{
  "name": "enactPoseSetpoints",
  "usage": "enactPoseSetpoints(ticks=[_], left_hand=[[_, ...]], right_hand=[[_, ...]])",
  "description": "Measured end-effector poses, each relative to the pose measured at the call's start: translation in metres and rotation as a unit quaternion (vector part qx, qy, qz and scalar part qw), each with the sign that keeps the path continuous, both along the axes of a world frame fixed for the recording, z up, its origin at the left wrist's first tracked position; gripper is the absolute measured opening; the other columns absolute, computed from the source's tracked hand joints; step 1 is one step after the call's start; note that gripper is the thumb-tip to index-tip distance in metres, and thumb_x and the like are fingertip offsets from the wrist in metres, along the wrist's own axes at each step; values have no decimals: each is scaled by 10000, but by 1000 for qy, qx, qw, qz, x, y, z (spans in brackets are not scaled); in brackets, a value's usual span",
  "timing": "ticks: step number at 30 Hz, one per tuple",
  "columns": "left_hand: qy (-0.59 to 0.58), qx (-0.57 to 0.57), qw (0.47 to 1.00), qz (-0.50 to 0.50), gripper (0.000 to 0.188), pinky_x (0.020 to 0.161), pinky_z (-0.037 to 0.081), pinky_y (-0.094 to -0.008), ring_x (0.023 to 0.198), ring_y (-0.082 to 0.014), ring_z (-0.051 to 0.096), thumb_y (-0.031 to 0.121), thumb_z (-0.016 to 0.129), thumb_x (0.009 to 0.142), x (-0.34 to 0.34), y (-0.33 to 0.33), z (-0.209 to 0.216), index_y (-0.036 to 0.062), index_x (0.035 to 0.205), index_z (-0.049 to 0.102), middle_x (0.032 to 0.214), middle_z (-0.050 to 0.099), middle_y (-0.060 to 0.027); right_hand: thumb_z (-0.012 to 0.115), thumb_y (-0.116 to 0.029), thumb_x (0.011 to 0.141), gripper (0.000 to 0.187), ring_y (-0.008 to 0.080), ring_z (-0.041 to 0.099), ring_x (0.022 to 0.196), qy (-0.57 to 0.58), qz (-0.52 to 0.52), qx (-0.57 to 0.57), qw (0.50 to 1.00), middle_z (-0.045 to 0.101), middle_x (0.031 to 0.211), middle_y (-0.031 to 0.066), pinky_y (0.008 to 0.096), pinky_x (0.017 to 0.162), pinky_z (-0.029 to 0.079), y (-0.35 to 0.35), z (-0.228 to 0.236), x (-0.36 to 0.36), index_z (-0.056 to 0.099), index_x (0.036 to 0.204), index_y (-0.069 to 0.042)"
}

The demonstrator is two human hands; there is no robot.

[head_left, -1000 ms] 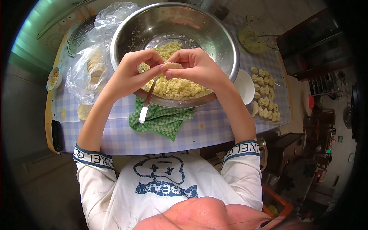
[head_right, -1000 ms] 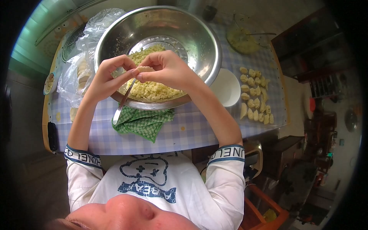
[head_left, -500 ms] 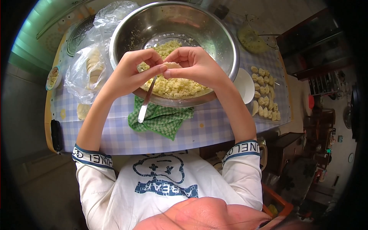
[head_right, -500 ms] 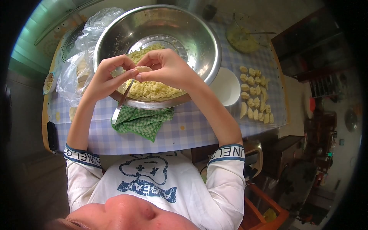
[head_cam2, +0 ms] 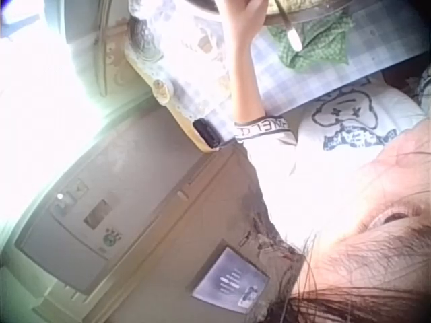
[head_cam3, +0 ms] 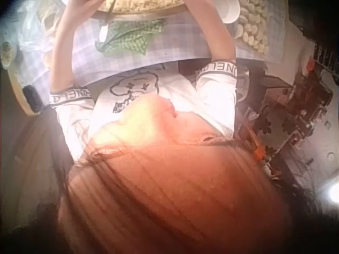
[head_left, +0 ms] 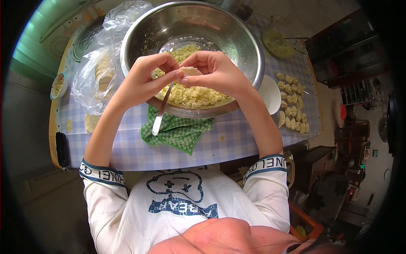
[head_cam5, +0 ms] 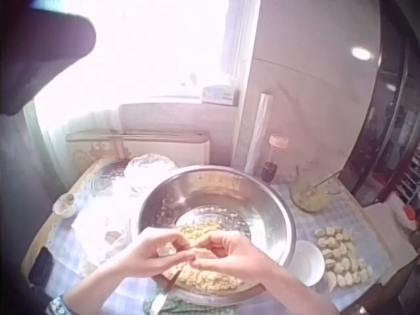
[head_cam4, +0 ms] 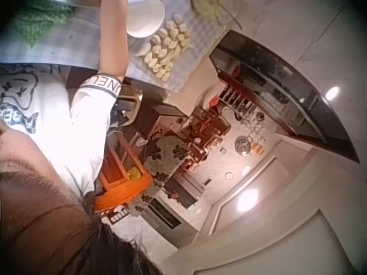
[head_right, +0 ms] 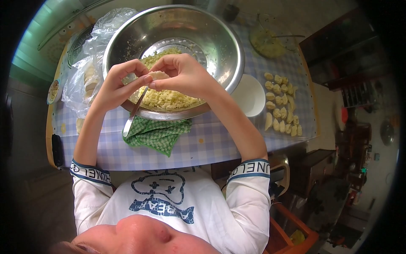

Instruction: The recorder is wrapping dumplings using pre-made wrappers and a cabbage-based filling.

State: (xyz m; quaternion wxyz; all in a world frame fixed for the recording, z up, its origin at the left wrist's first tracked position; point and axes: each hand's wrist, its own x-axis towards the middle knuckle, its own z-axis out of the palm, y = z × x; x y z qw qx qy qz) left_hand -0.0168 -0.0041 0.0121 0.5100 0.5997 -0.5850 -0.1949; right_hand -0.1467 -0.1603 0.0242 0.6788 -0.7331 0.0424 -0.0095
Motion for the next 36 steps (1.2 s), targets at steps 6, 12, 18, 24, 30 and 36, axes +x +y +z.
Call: enactPoseSetpoints(ticks=[6,12,18,24,30,36], left_hand=[[-2,-3,1000,6,156,626,448,-239,683,-105,563,122,634,822,0,-1,-1,-25,815,581,704,594,-55],[1,-1,1000,12,155,629,445,-237,684,-100,557,121,632,822,0,0,-1,-25,814,582,706,593,-51],[5,-1,1000,12,154,636,446,-235,692,-98,563,120,633,821,0,0,-1,-26,812,582,718,601,-52],[10,-14,1000,15,142,659,463,-231,713,-105,589,109,637,818,-1,-1,0,-19,836,579,740,617,-53],[20,-22,999,18,145,671,470,-230,721,-102,590,108,638,819,-2,-2,-1,-13,862,572,739,611,-45],[15,-12,1000,20,157,657,463,-228,713,-97,580,117,642,817,-1,-1,-1,-12,871,570,730,603,-41]], right_hand=[[684,-86,766,243,104,611,718,6,1,-20,1000,641,813,74,218,661,496,0,0,1,585,960,22],[675,-101,778,229,102,609,720,9,-3,-23,1000,636,799,65,217,661,494,0,-1,1,592,953,20],[673,-98,777,235,105,610,742,2,1,-19,1000,634,804,65,222,694,491,0,-3,1,591,961,22],[653,-83,788,233,108,612,754,3,-2,-23,1000,635,818,71,224,701,488,0,-1,0,581,977,33],[665,-83,784,302,115,614,772,-3,-7,-21,1000,635,853,82,232,710,493,-1,-3,1,552,1036,38],[668,-81,782,318,129,622,808,-2,-11,-38,999,638,873,92,235,737,500,-1,-1,0,545,1052,35]])
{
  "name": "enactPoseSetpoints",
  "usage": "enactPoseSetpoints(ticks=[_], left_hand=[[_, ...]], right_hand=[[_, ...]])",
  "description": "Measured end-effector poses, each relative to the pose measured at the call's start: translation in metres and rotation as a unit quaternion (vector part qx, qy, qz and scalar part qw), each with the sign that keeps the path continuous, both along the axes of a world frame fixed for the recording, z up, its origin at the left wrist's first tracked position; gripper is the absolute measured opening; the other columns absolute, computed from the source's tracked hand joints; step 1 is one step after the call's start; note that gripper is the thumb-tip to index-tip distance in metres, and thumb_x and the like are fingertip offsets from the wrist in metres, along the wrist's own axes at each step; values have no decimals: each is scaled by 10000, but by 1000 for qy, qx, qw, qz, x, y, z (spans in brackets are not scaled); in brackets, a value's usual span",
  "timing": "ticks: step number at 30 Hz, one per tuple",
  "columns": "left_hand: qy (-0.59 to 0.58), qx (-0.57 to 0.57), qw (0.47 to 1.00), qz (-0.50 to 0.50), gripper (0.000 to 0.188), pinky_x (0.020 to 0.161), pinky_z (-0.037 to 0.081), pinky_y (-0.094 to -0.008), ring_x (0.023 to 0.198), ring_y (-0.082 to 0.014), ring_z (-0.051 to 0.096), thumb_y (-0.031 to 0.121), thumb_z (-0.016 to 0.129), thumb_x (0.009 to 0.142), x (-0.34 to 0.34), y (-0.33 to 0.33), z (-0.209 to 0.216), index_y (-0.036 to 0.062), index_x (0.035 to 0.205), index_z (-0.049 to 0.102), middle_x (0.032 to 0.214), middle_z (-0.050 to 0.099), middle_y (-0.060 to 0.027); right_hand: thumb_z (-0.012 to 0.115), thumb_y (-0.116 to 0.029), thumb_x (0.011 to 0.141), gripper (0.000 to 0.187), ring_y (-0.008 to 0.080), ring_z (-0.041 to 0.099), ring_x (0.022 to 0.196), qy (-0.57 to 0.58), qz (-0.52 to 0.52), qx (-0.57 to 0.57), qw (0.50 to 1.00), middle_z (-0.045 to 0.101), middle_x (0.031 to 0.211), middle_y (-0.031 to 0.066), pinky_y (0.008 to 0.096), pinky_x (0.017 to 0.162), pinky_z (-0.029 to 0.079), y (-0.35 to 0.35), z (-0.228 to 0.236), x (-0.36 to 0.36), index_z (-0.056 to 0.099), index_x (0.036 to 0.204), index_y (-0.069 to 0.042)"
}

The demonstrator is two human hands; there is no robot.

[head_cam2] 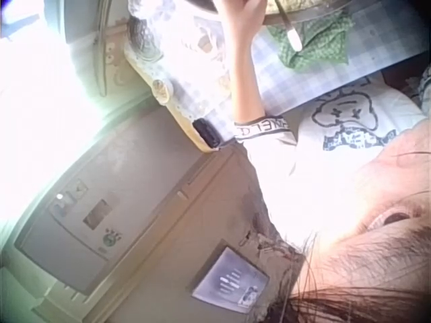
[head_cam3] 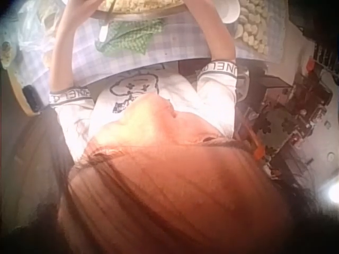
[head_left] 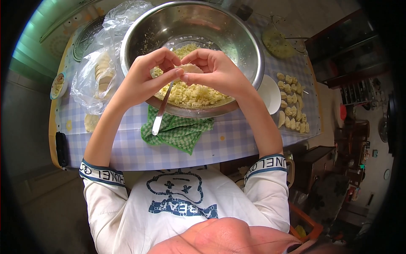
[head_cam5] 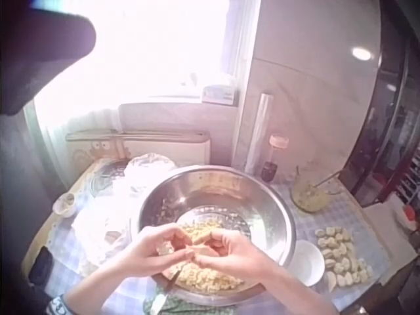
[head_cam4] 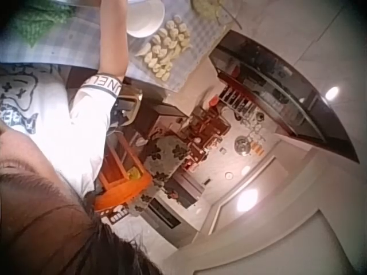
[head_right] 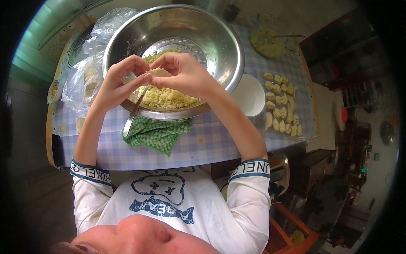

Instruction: The recorder is wrapping dumplings using pre-made wrappers and a cabbage-based filling.

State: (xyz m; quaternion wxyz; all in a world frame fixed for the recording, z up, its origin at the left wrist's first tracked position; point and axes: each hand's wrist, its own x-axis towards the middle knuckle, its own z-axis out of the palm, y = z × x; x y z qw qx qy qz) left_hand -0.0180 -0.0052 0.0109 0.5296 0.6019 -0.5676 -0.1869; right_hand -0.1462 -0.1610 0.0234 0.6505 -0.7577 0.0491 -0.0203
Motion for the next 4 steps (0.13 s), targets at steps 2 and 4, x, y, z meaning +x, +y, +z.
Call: enactPoseSetpoints(ticks=[2,4], left_hand=[[0,-7,1000,-8,160,655,462,-229,709,-97,578,120,643,817,1,0,0,-9,877,571,730,605,-42],[-18,18,1000,-11,168,662,460,-227,707,-95,578,129,647,815,3,1,0,-4,889,574,734,612,-50]], right_hand=[[667,-85,783,322,137,626,837,-1,0,-10,1000,641,893,100,241,764,500,0,-1,0,544,1056,35],[677,-95,777,340,143,626,860,-6,2,-7,1000,641,907,105,242,775,499,-1,-2,0,541,1060,35]])
